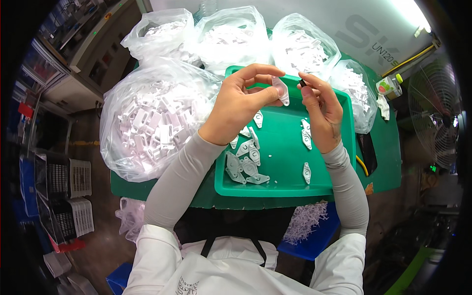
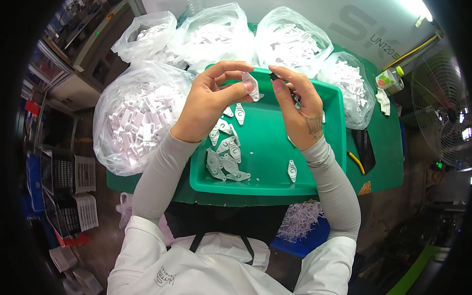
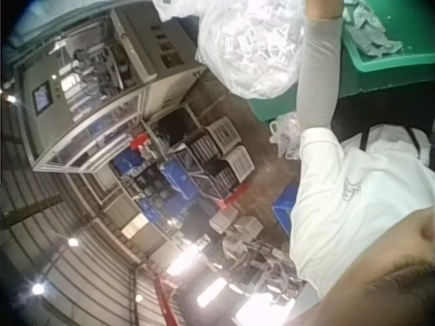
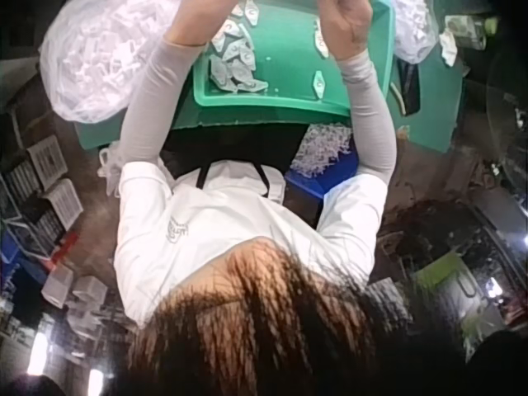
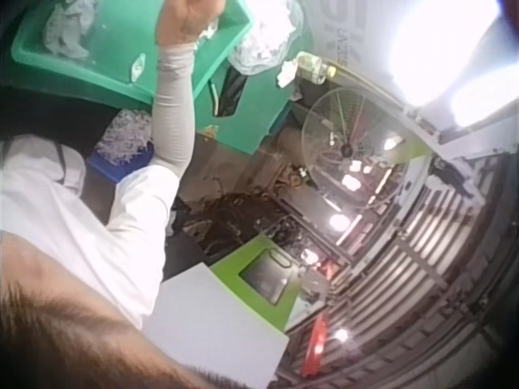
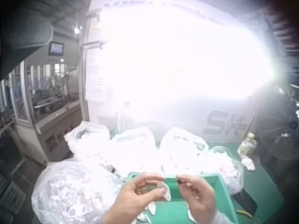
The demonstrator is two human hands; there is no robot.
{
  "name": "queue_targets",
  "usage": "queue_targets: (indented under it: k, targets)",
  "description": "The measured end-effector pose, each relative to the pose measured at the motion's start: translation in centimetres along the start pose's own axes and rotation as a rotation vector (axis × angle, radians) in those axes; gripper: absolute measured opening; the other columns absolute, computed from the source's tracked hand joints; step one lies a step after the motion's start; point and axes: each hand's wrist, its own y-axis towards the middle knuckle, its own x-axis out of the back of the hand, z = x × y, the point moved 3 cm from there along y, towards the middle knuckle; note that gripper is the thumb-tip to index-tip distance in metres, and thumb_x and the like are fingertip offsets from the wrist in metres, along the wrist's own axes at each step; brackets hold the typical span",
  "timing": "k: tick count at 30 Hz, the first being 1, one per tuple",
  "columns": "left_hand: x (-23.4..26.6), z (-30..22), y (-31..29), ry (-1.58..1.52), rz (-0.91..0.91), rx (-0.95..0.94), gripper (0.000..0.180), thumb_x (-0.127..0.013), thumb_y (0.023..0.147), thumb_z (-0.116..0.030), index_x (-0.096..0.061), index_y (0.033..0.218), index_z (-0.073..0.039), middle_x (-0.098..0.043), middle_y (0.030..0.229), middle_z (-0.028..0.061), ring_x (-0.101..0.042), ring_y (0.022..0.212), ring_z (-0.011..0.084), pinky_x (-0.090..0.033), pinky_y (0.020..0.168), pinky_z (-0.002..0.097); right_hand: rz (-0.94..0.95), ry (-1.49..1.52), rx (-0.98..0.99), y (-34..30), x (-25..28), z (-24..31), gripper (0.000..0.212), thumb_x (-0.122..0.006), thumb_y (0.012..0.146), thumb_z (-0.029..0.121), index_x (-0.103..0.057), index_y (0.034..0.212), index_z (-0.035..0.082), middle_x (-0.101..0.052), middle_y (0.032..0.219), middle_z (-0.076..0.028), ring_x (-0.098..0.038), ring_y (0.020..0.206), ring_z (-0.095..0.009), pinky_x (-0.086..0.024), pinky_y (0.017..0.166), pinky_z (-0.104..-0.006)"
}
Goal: The person assembles small white plastic lighting components by hand at a workstation.
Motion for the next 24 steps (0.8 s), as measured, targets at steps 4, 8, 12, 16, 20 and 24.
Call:
queue_targets:
  k: [4,8,12,16,20,24]
  targets:
    - [0.5,0.5,0.3,-0.065,0.002,0.002,0.026,-0.073,0.092,-0.009,-0.062,0.115,-0.001,-0.068,0.104,0.0099,-0.07,0.096,0.0173,-0.06,0.089,0.0317,0.012,-0.169,0.078,0.2,0.2,0.8,0.031,-0.073,0.093,0.01,-0.069,0.124,0.009,-0.069,0.112,-0.005,-0.06,0.085,-0.01,-0.048,0.074,-0.0247]
    - [0.4,0.6,0.3,-0.086,0.024,0.009,0.023,-0.072,0.093,-0.009,-0.062,0.112,-0.001,-0.069,0.103,0.01,-0.07,0.095,0.0173,-0.06,0.089,0.0317,0.018,-0.211,0.179,0.2,0.0,1.4,0.037,-0.081,0.084,0.009,-0.072,0.12,0.011,-0.07,0.108,-0.003,-0.06,0.079,-0.009,-0.045,0.065,-0.0238]
    - [0.6,0.4,0.2,-0.071,-0.02,-0.003,0.021,-0.072,0.094,-0.009,-0.062,0.11,0.0,-0.07,0.103,0.0101,-0.07,0.096,0.0171,-0.06,0.089,0.031,0.035,-0.248,0.218,0.1,-0.1,1.6,0.037,-0.083,0.082,0.01,-0.074,0.118,0.012,-0.072,0.102,-0.001,-0.06,0.076,-0.009,-0.044,0.062,-0.0234]
    - [0.7,0.5,0.2,-0.064,-0.046,-0.029,0.018,-0.072,0.094,-0.008,-0.061,0.107,-0.001,-0.07,0.102,0.0097,-0.07,0.097,0.0171,-0.061,0.089,0.0307,0.023,-0.259,0.235,0.2,0.0,1.8,0.036,-0.084,0.082,0.01,-0.075,0.116,0.012,-0.072,0.101,-0.001,-0.061,0.075,-0.01,-0.044,0.062,-0.0234]
    - [0.7,0.5,0.1,-0.058,-0.03,-0.027,0.018,-0.072,0.093,-0.007,-0.061,0.106,-0.002,-0.069,0.102,0.0095,-0.07,0.098,0.0172,-0.061,0.089,0.031,-0.004,-0.256,0.254,0.3,0.1,1.4,0.033,-0.083,0.083,0.009,-0.075,0.115,0.013,-0.073,0.101,-0.001,-0.062,0.076,-0.01,-0.044,0.062,-0.0233]
    - [0.7,0.5,0.2,-0.059,-0.026,-0.035,0.018,-0.073,0.093,-0.007,-0.061,0.105,-0.002,-0.069,0.102,0.0095,-0.07,0.098,0.0171,-0.061,0.089,0.031,0.003,-0.251,0.25,0.3,0.1,1.4,0.033,-0.082,0.083,0.009,-0.075,0.115,0.013,-0.073,0.102,-0.001,-0.062,0.075,-0.009,-0.044,0.062,-0.023]
